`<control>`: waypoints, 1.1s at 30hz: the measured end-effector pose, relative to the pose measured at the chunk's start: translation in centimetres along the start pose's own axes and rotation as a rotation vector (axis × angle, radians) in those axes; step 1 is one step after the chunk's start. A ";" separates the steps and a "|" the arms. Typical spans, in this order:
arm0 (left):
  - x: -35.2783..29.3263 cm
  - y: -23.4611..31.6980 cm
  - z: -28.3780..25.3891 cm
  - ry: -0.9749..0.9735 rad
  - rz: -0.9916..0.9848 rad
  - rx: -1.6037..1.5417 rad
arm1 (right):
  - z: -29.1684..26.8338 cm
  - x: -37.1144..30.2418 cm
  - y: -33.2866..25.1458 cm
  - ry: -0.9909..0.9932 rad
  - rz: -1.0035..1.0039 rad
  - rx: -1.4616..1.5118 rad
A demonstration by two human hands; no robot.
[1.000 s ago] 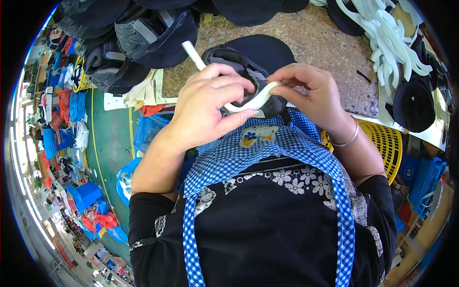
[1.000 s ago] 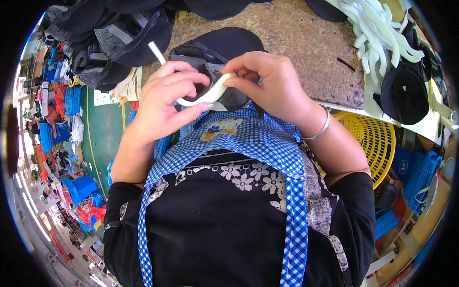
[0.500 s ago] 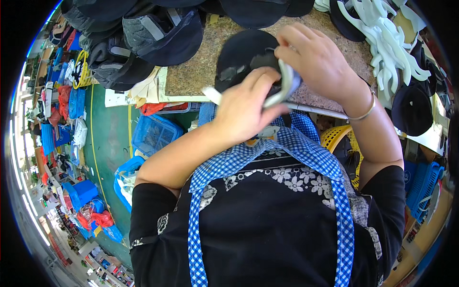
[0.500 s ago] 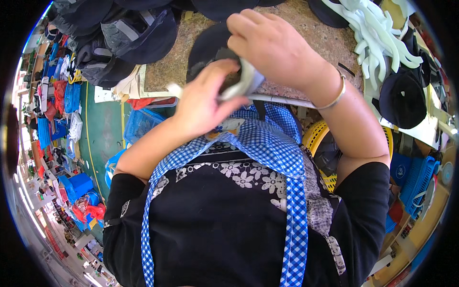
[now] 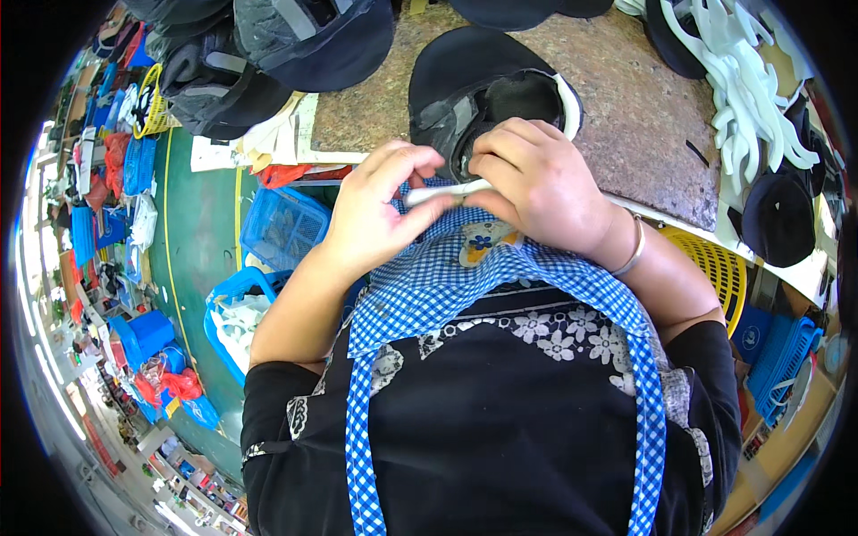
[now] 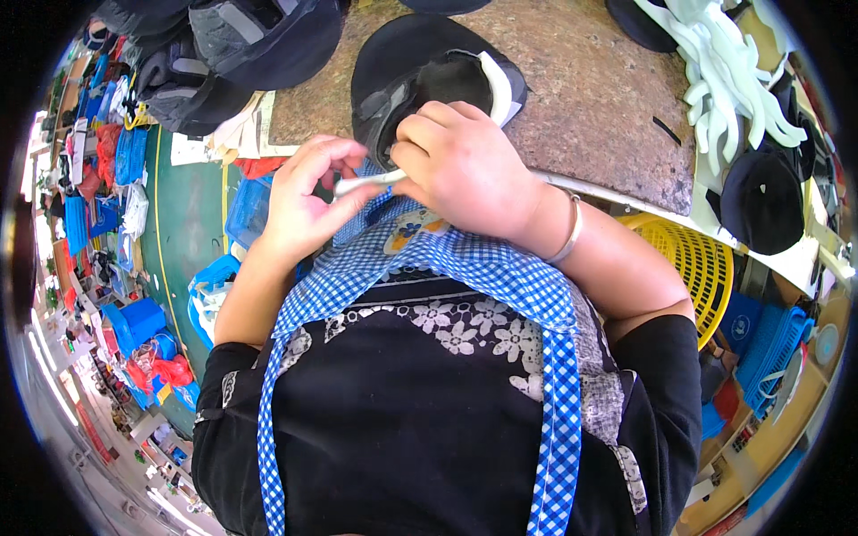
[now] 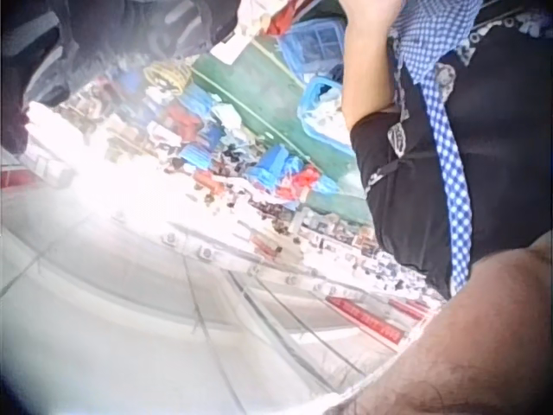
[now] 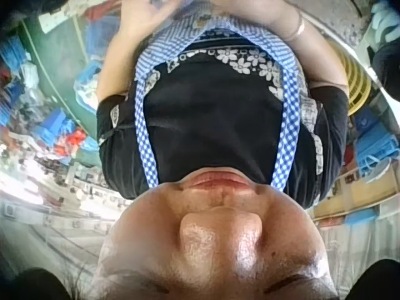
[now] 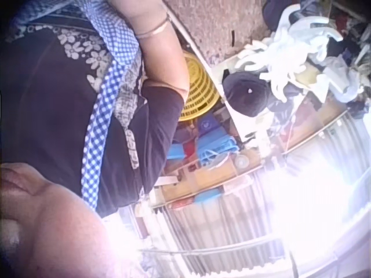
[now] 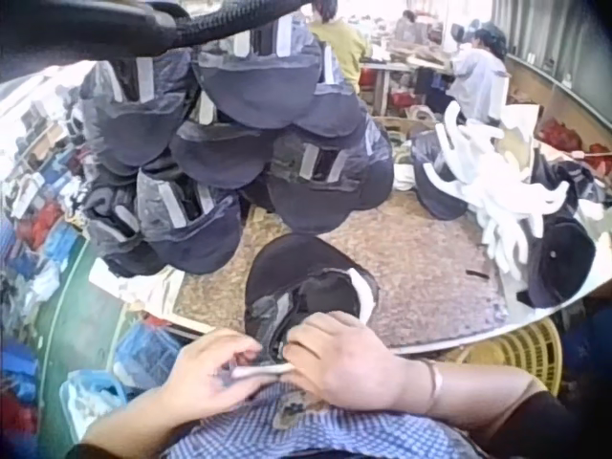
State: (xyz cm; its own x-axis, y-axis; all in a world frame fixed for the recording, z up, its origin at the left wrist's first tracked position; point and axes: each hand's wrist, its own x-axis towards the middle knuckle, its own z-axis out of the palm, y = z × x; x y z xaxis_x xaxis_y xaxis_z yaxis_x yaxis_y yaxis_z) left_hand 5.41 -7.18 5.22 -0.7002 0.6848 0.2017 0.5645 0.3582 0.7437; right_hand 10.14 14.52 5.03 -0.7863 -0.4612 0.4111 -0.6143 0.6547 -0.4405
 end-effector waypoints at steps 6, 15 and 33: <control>0.5 -0.2 -0.6 0.030 0.052 -0.128 | -0.2 -0.1 0.2 0.072 -0.012 0.008; 3.5 0.5 -0.9 -0.005 0.245 -0.142 | -3.3 -0.8 0.3 -0.033 0.060 0.191; 5.3 1.9 -1.3 -0.028 0.440 -0.041 | -5.5 -0.2 1.2 -0.256 0.140 0.298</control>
State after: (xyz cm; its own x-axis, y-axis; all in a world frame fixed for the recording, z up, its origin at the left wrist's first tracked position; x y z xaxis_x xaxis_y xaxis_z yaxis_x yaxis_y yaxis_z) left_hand 2.19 -3.66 8.56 -0.3851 0.7833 0.4880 0.7880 0.0038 0.6157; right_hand 9.90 18.69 8.85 -0.8316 -0.5387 0.1352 -0.4627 0.5373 -0.7051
